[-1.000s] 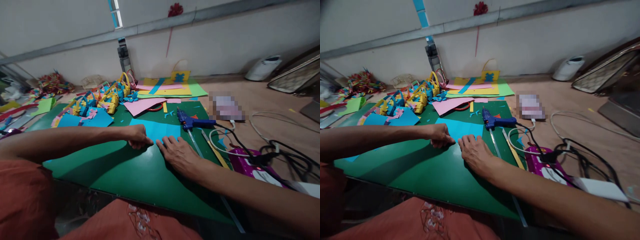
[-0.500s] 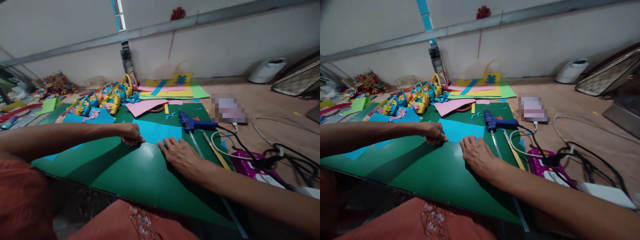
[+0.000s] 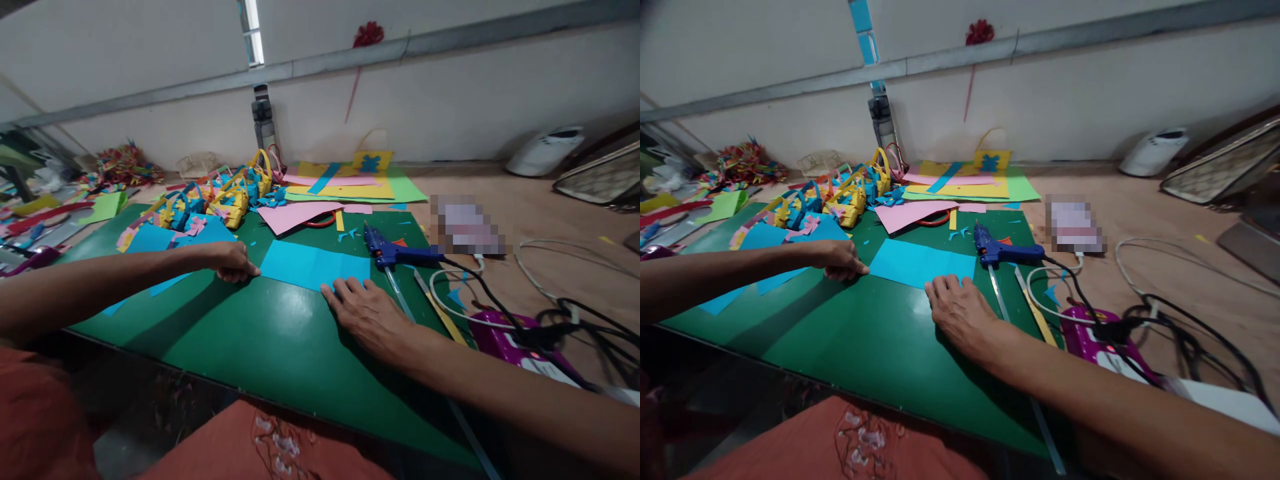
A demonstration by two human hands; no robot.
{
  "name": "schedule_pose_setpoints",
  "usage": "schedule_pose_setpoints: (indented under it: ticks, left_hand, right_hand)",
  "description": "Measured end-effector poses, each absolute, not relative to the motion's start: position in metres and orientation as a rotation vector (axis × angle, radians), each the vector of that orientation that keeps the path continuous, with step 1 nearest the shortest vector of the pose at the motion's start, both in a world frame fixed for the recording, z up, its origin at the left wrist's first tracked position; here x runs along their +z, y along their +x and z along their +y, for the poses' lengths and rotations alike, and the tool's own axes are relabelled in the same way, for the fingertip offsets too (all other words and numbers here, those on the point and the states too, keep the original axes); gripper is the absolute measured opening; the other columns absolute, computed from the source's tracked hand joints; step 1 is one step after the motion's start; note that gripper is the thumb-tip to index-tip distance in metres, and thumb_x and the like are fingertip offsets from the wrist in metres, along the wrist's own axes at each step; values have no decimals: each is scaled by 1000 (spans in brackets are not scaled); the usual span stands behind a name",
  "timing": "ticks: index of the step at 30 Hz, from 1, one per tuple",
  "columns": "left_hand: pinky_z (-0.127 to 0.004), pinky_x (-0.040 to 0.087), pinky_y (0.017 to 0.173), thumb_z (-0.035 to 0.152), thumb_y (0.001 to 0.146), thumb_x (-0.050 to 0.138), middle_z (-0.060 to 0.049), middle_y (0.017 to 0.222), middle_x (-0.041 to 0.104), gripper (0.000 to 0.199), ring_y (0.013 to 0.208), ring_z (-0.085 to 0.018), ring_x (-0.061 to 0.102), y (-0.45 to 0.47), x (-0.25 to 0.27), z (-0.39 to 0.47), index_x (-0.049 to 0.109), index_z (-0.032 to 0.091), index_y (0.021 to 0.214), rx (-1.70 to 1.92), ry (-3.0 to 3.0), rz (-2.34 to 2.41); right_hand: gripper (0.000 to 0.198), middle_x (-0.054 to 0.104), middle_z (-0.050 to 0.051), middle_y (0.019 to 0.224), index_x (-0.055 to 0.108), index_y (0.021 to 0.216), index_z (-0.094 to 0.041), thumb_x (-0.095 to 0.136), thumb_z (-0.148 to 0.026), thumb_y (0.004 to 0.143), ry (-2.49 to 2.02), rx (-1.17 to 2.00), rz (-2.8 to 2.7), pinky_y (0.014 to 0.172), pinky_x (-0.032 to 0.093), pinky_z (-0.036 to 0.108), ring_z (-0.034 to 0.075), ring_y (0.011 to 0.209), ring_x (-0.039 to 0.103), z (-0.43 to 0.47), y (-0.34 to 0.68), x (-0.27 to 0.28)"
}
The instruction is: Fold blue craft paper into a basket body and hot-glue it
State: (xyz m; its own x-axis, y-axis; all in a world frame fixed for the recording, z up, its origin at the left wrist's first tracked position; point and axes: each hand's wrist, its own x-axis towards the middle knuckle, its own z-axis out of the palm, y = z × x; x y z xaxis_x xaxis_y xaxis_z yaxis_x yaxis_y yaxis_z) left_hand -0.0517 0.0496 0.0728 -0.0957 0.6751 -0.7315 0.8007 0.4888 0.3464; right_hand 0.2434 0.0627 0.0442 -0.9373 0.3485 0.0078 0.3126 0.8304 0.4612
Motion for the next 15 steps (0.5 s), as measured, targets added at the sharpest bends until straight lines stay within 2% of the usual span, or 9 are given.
schedule_pose_setpoints:
  ticks: [3,6,10,15]
  left_hand:
    - [-22,35,39,62,58,68,-2,43,53,50,37,-10,46,-59,79,50,57,14,49,-162,1232,1844]
    - [-21,37,42,58,65,64,-1,45,54,47,39,-9,47,-48,89,54,56,14,52,-91,1268,1857]
    - [-22,43,49,53,73,59,-2,55,62,40,47,-11,56,-2,89,65,61,14,63,-55,1301,1782]
    - [-23,41,45,50,70,64,-3,47,58,42,41,-12,54,41,76,75,57,13,51,-175,1329,1715]
  right_hand:
    - [34,56,10,89,52,110,-11,43,-7,78,526,714,2912,60,35,35,23,76,51,61,244,46]
    - [33,56,10,89,51,111,-11,42,-8,80,513,690,2891,61,36,35,24,78,52,59,244,49]
    - [32,55,11,90,51,110,-9,40,-7,81,516,675,2895,62,36,35,24,80,52,59,241,50]
    - [28,56,11,89,50,108,-10,40,-8,81,549,656,2934,62,36,35,23,79,52,58,242,48]
